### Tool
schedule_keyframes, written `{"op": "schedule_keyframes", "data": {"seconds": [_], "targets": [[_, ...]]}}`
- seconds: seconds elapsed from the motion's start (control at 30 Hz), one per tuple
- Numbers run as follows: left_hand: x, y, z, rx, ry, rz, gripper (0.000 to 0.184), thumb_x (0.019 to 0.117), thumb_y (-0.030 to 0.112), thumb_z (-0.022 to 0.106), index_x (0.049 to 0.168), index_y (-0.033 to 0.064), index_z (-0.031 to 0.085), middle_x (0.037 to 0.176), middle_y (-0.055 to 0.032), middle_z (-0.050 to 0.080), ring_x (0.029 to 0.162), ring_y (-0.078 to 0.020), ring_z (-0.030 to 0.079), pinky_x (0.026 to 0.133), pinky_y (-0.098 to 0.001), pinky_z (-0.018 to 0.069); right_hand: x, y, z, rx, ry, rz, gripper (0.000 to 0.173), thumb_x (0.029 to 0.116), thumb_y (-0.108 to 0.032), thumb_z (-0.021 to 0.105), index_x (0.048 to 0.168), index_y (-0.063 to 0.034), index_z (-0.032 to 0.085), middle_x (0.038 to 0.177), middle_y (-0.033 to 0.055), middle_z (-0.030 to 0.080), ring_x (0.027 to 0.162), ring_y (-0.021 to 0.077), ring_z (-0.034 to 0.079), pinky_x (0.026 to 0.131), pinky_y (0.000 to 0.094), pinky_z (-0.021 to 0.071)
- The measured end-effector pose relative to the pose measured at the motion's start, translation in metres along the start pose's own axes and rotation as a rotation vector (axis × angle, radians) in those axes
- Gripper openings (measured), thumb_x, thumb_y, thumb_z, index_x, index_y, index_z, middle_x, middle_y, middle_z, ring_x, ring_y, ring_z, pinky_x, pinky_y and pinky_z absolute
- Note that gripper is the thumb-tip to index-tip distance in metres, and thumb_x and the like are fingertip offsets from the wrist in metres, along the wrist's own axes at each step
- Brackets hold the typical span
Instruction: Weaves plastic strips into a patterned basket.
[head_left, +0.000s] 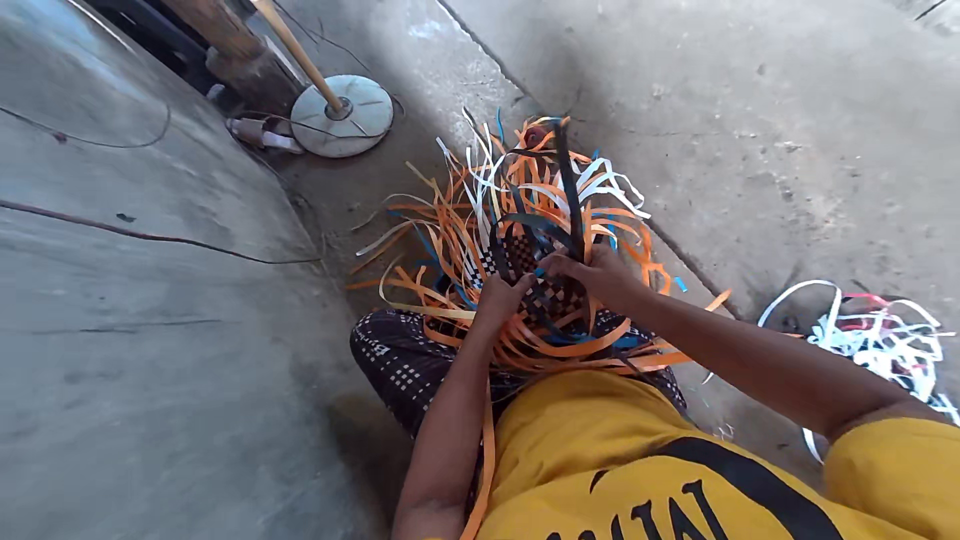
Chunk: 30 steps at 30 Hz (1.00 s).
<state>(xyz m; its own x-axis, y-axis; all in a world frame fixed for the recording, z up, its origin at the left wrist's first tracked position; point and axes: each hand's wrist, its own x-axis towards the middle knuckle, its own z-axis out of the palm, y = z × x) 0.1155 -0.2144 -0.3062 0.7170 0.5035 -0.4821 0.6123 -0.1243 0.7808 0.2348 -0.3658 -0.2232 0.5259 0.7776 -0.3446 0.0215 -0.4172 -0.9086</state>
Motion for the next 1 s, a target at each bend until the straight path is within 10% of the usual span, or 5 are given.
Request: {"op": "schedule_keyframes", "data": {"seconds": [0.1,0.5,0.67,0.83,1.0], "targets": [[-0.004,0.002,0.000,0.001,-0.028,-0.006,0.037,0.0998,0.036,0.068,0.098,-0.0006,0.067,0.082,-0.0090,0.063,0.075,-0.0178,0.060,0.076,-0.0406,0.0518,0.012,0.043,0.002,-0.117,-0.092,0.276,0.033,0.1086,-0.024,0.051,0.127,0.0001,0.063,0.109,0.0169,0.066,0.095,0.0229,0.064,0.088,0.0436,0.0522],[-0.011,0.000,0.001,0.005,-0.046,0.024,0.035,0.1000,0.035,0.068,0.087,0.0026,0.064,0.074,-0.0042,0.057,0.068,-0.0144,0.055,0.070,-0.0373,0.0487,0.015,0.046,0.011,0.251,-0.321,0.606,0.043,0.1110,-0.040,0.042,0.120,-0.0017,0.060,0.090,0.0076,0.071,0.071,0.0167,0.070,0.066,0.0324,0.0593],[-0.014,-0.001,-0.001,-0.056,-0.068,0.032,0.032,0.1000,0.033,0.068,0.092,0.0017,0.065,0.076,-0.0032,0.059,0.069,-0.0114,0.057,0.071,-0.0335,0.0505,0.007,0.005,0.016,0.278,-0.119,0.355,0.021,0.1094,-0.019,0.049,0.101,-0.0032,0.059,0.065,-0.0020,0.053,0.053,0.0067,0.052,0.055,0.0226,0.0494],[-0.016,-0.003,0.001,-0.077,-0.046,0.075,0.029,0.0986,0.030,0.070,0.089,0.0026,0.066,0.073,0.0006,0.057,0.065,-0.0074,0.054,0.068,-0.0299,0.0492,0.014,-0.069,-0.003,0.201,0.000,-0.205,0.010,0.1013,-0.012,0.061,0.107,-0.0046,0.065,0.067,-0.0040,0.059,0.055,0.0039,0.055,0.058,0.0225,0.0514],[-0.014,-0.007,0.001,-0.089,-0.024,0.048,0.030,0.0997,0.032,0.068,0.088,0.0043,0.067,0.072,0.0007,0.058,0.065,-0.0084,0.055,0.067,-0.0317,0.0495,0.070,-0.004,-0.001,-0.436,-0.070,0.087,0.034,0.0993,-0.026,0.068,0.110,0.0055,0.066,0.095,0.0234,0.067,0.086,0.0367,0.067,0.080,0.0599,0.0536]]}}
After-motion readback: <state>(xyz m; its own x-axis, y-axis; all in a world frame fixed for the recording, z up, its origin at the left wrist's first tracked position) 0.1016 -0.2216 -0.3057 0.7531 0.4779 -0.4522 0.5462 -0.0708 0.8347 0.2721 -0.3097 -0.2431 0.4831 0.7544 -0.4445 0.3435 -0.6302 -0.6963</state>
